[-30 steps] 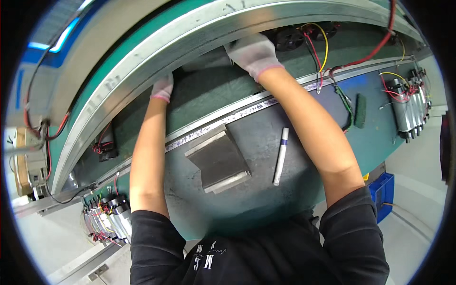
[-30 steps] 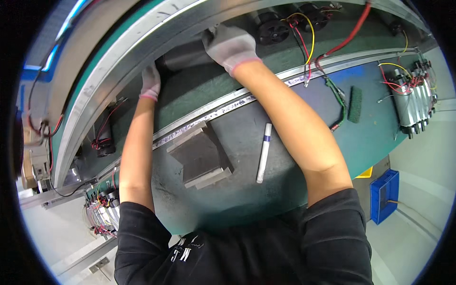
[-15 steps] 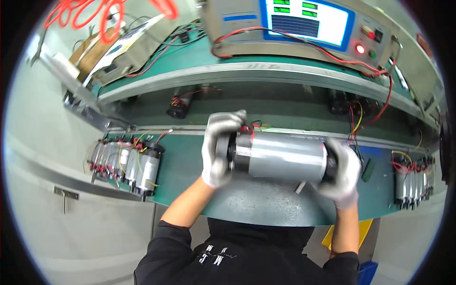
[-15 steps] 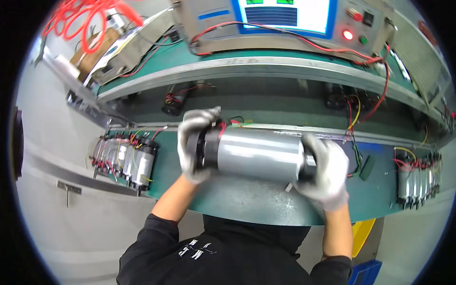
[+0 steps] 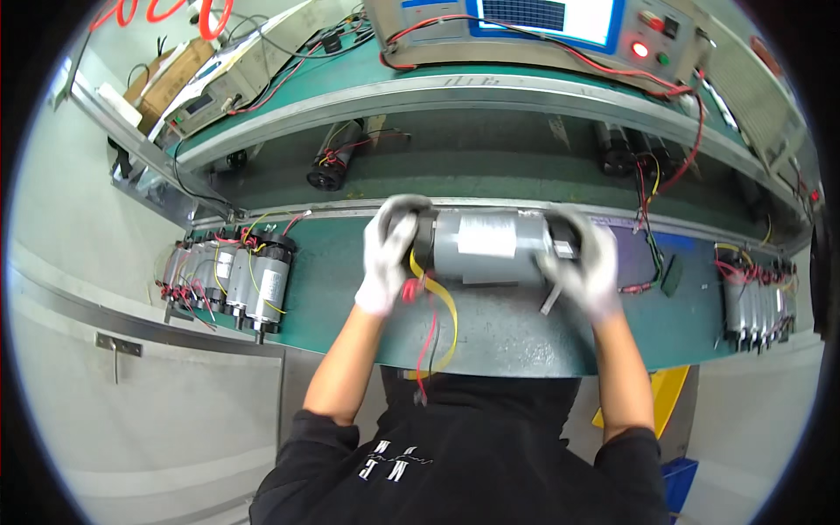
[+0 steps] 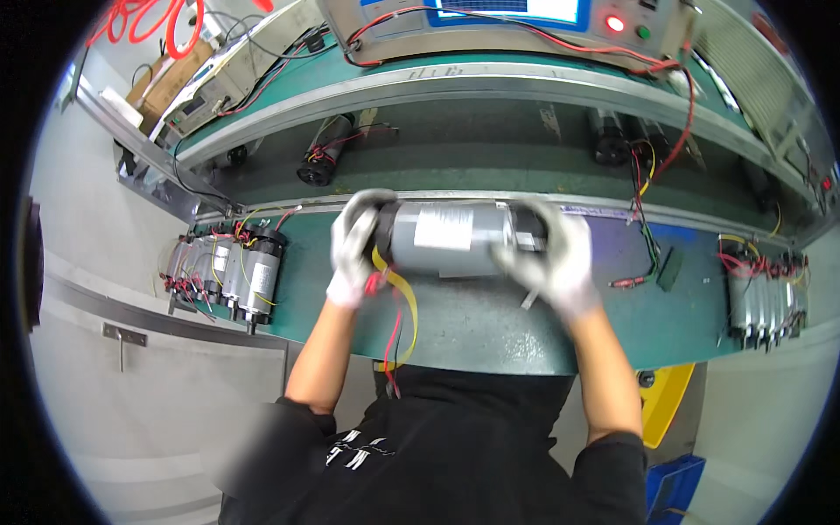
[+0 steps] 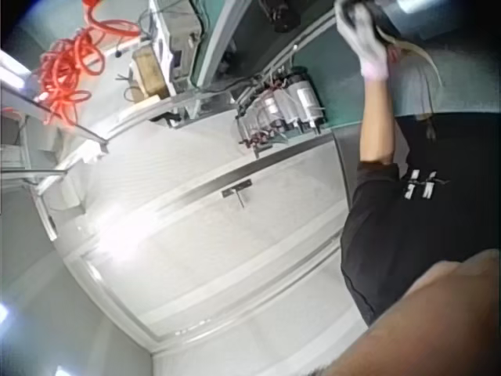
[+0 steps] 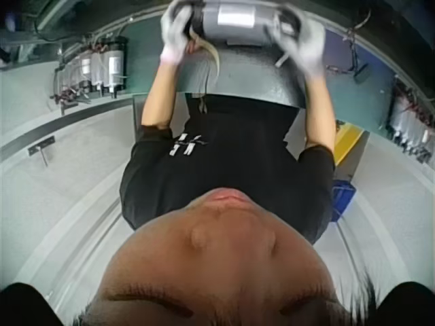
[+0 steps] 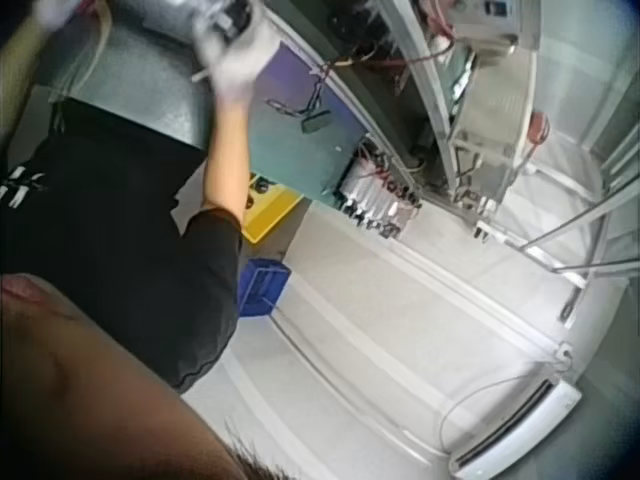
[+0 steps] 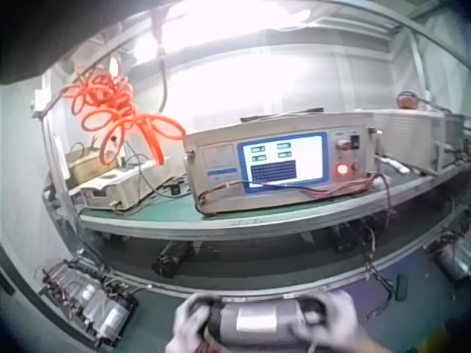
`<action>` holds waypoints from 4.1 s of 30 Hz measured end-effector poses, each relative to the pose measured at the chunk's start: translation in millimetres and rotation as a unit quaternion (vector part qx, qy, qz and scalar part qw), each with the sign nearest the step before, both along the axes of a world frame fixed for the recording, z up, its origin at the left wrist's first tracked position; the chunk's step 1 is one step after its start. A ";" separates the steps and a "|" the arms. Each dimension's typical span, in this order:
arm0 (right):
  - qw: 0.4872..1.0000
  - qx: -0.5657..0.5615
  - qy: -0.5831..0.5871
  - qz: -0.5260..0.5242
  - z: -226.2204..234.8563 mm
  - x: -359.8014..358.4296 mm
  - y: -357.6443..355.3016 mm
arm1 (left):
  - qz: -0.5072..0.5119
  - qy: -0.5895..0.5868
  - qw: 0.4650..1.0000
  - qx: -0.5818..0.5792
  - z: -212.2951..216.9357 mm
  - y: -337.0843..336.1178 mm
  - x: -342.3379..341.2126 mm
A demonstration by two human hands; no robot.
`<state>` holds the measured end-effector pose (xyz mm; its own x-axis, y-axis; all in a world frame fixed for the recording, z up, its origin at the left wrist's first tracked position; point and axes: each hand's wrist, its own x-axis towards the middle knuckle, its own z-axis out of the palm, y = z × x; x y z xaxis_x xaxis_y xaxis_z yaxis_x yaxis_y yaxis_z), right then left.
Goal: Test electric motors by connecting them to a testing station using alligator clips and marking them with a pen.
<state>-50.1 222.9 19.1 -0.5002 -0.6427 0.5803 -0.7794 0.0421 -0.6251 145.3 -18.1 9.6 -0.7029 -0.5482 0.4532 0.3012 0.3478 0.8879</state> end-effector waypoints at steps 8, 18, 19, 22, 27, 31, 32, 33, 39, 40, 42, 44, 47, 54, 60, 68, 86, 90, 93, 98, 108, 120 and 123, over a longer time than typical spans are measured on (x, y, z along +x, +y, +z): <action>0.933 -0.005 -0.314 -0.177 -77.5 -0.2 6.2 | 0.134 -0.111 0.978 -0.119 -21.7 -21.9 -6.8; 0.768 0.124 -0.591 0.213 -109.1 89.1 -38.1 | -0.294 -0.333 0.767 -0.463 34.8 24.6 -37.0; 0.770 0.122 -0.593 0.201 -108.5 87.8 -25.2 | -0.313 -0.363 0.727 -0.492 36.2 29.1 -36.5; 0.902 0.264 -0.308 0.151 -87.3 92.0 35.1 | -0.359 -0.400 0.648 -0.539 29.3 49.0 -39.5; 0.943 0.247 -0.148 0.169 -60.5 48.9 109.2 | -0.446 -0.290 0.638 -0.556 -1.2 92.5 -52.8; 0.936 0.307 0.150 -0.086 -55.1 -42.0 156.8 | -0.362 -0.195 0.765 -0.495 -22.8 118.0 -62.4; 0.862 0.342 0.319 -0.194 -55.0 -58.3 166.0 | -0.304 -0.134 0.829 -0.450 -20.5 121.2 -63.2; 0.860 0.344 0.323 -0.193 -64.3 -76.2 172.9 | -0.239 -0.072 0.881 -0.401 -20.1 122.6 -64.2; 0.964 0.245 -0.066 -0.083 -39.1 -55.9 133.1 | -0.181 -0.138 0.971 0.075 4.1 118.9 -44.8; 0.963 0.249 -0.070 -0.074 -19.6 -34.8 124.0 | -0.182 -0.148 0.967 0.104 10.4 116.0 -41.6; 0.976 0.141 -0.164 -0.018 21.0 -0.8 104.0 | -0.173 -0.161 0.962 0.134 13.2 111.7 -33.1; 0.983 0.116 -0.141 0.010 33.6 13.7 93.4 | -0.160 -0.147 0.963 0.159 12.2 110.1 -27.3; 0.993 0.058 -0.086 0.064 40.5 24.2 88.7 | -0.142 -0.133 0.970 0.148 11.0 109.7 -22.2; 0.988 0.096 -0.107 0.058 45.8 35.5 86.3 | -0.102 -0.073 0.990 0.057 2.6 111.2 -17.9; 0.988 0.117 -0.076 0.066 45.5 37.1 85.2 | -0.106 -0.035 0.993 -0.044 -5.1 107.6 -15.1; 0.984 0.145 0.030 0.099 27.6 34.9 89.2 | -0.181 -0.125 0.974 0.050 0.9 100.6 -17.1; 0.984 0.124 0.099 0.080 24.7 33.4 77.1 | -0.207 -0.227 0.949 0.075 7.5 98.4 -10.0; 0.978 0.154 0.096 0.099 28.3 26.0 78.8 | -0.216 -0.211 0.950 0.082 -1.3 105.6 -13.6; 0.980 0.140 0.031 0.137 17.0 12.4 81.1 | -0.229 -0.284 0.928 0.073 4.5 110.0 -18.1; 0.982 0.097 -0.020 0.159 -2.6 4.3 86.4 | -0.226 -0.262 0.938 0.018 -3.8 113.6 -30.5; 0.950 0.279 0.108 0.089 -73.1 -42.5 108.7 | -0.003 -0.105 0.821 -0.561 6.4 78.1 -128.5; 0.944 -0.004 0.324 -0.067 67.7 -120.3 42.6 | -0.051 -0.202 0.725 -0.656 -3.7 23.0 -158.1; 0.890 -0.046 0.430 -0.148 81.7 -159.3 20.0 | 0.099 -0.209 0.712 -0.663 -14.8 55.6 -139.3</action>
